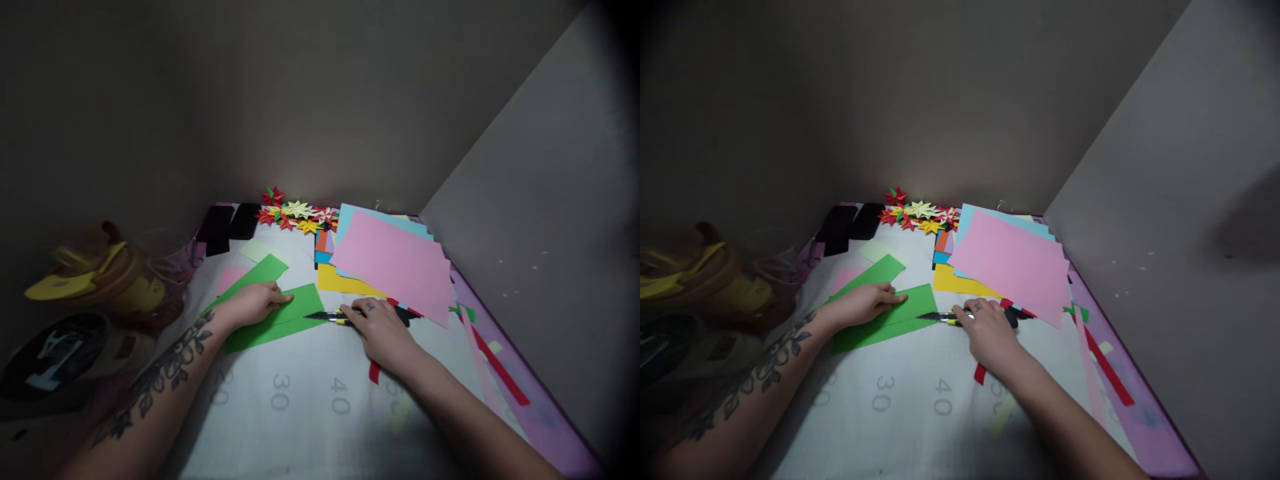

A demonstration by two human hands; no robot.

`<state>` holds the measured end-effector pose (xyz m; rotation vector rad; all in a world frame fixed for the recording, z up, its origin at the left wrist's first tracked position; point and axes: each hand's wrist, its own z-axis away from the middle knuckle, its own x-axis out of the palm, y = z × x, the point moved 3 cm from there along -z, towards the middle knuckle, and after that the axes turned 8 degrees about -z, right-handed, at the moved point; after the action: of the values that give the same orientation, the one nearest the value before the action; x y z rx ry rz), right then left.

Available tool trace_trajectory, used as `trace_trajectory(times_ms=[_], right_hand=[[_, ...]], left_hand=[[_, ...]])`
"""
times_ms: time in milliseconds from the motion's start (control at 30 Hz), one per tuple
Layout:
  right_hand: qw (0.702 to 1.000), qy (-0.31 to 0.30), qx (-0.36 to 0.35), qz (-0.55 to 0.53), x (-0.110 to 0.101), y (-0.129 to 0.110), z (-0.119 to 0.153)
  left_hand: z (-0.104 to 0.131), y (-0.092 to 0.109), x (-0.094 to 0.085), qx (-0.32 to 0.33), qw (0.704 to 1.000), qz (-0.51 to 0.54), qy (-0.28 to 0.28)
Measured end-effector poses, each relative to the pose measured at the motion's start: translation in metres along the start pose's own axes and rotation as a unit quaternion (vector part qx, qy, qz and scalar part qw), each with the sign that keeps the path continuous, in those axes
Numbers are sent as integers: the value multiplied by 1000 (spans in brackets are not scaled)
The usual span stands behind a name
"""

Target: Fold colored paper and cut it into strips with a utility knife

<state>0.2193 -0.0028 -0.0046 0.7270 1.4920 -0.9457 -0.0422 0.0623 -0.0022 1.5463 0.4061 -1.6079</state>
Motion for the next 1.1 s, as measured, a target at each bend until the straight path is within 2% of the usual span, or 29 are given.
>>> trace_trajectory(times_ms=[167, 533, 867, 1100], right_hand=[[1000, -2, 21, -1, 1, -3, 1], [998, -36, 50, -16, 2, -9, 8], [994, -71, 82, -4, -8, -24, 1], [990, -101, 94, 10, -18, -23, 0]], left_hand=[[-2, -6, -1, 17, 1000, -5, -24], [-2, -16, 9, 25, 998, 54, 16], [-2, -15, 9, 23, 998, 50, 14], [-1, -13, 7, 27, 998, 51, 13]])
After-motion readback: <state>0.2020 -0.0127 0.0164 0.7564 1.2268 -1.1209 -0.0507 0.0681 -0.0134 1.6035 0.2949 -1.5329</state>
